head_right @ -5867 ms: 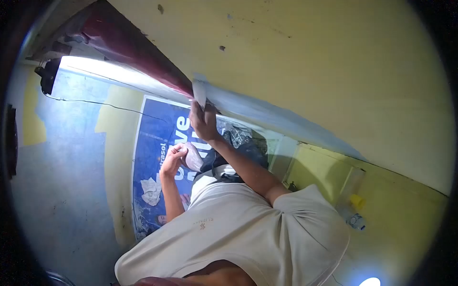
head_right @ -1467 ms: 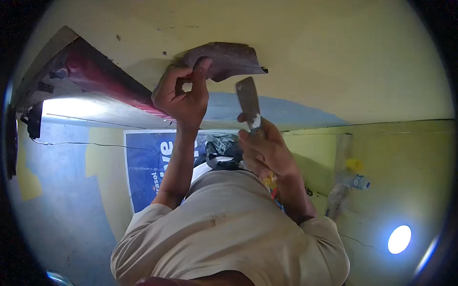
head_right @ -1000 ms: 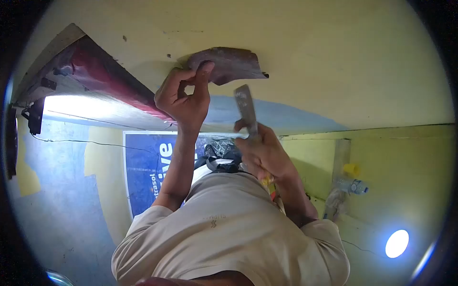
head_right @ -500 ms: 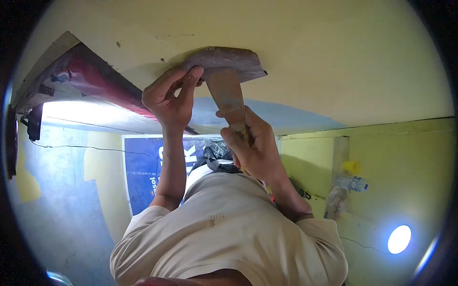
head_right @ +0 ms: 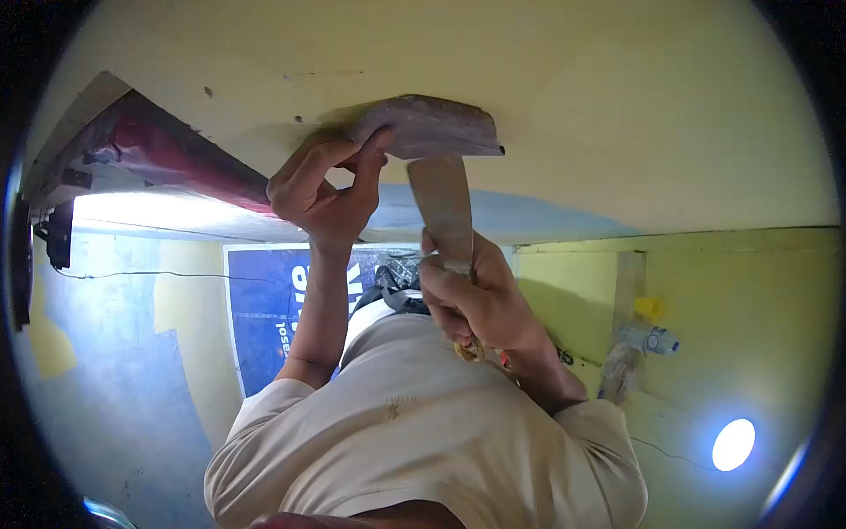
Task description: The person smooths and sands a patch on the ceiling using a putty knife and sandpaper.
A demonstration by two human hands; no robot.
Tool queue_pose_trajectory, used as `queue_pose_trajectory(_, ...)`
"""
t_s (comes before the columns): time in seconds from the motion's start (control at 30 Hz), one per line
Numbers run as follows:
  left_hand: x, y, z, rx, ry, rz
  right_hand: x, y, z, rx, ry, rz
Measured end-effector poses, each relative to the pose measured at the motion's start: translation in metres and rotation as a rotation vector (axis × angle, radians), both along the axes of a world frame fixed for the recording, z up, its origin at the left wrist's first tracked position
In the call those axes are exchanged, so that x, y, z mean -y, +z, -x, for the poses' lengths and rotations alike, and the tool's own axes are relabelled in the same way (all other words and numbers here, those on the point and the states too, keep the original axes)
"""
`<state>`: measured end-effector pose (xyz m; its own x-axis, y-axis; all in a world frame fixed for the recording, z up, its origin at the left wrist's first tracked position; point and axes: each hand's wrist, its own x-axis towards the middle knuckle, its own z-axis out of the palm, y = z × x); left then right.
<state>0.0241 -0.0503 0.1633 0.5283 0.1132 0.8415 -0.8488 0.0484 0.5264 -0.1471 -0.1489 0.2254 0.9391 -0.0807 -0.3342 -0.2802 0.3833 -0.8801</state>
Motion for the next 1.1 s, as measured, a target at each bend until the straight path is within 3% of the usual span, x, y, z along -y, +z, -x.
queue_pose_trajectory(0.13,0.002,-0.001,0.001,-0.037,-0.009,0.046,-0.011,0.012,-0.020,-0.009,-0.047,0.006)
queue_pose_trajectory(0.23,-0.006,0.011,0.009,-0.079,0.041,-0.048,-0.011,-0.020,-0.030,0.006,-0.133,-0.084)
queue_pose_trajectory(0.37,0.001,0.014,0.018,-0.112,0.050,-0.052,0.008,-0.046,-0.007,-0.231,-0.141,-0.092)
queue_pose_trajectory(0.4,0.001,0.016,0.019,-0.117,0.046,-0.060,0.010,-0.039,-0.001,-0.189,-0.099,0.006)
queue_pose_trajectory(0.5,0.007,0.010,0.015,-0.079,0.023,0.030,0.001,-0.006,0.000,-0.063,0.032,-0.044)
queue_pose_trajectory(0.57,0.003,0.013,0.017,-0.119,0.016,0.003,-0.010,0.010,-0.012,-0.119,0.001,-0.156)
queue_pose_trajectory(0.67,0.003,0.008,0.014,-0.100,0.015,0.029,-0.017,0.008,-0.026,-0.105,-0.018,-0.320)
queue_pose_trajectory(0.87,0.005,0.008,0.015,-0.087,0.024,0.002,0.001,-0.032,-0.005,-0.266,-0.130,-0.199)
queue_pose_trajectory(1.0,0.001,0.012,0.018,-0.152,0.006,-0.018,-0.006,0.000,-0.003,-0.154,0.066,-0.145)
queue_pose_trajectory(1.1,-0.002,0.015,0.018,-0.168,0.004,-0.003,-0.014,0.008,-0.021,-0.094,0.005,-0.221)
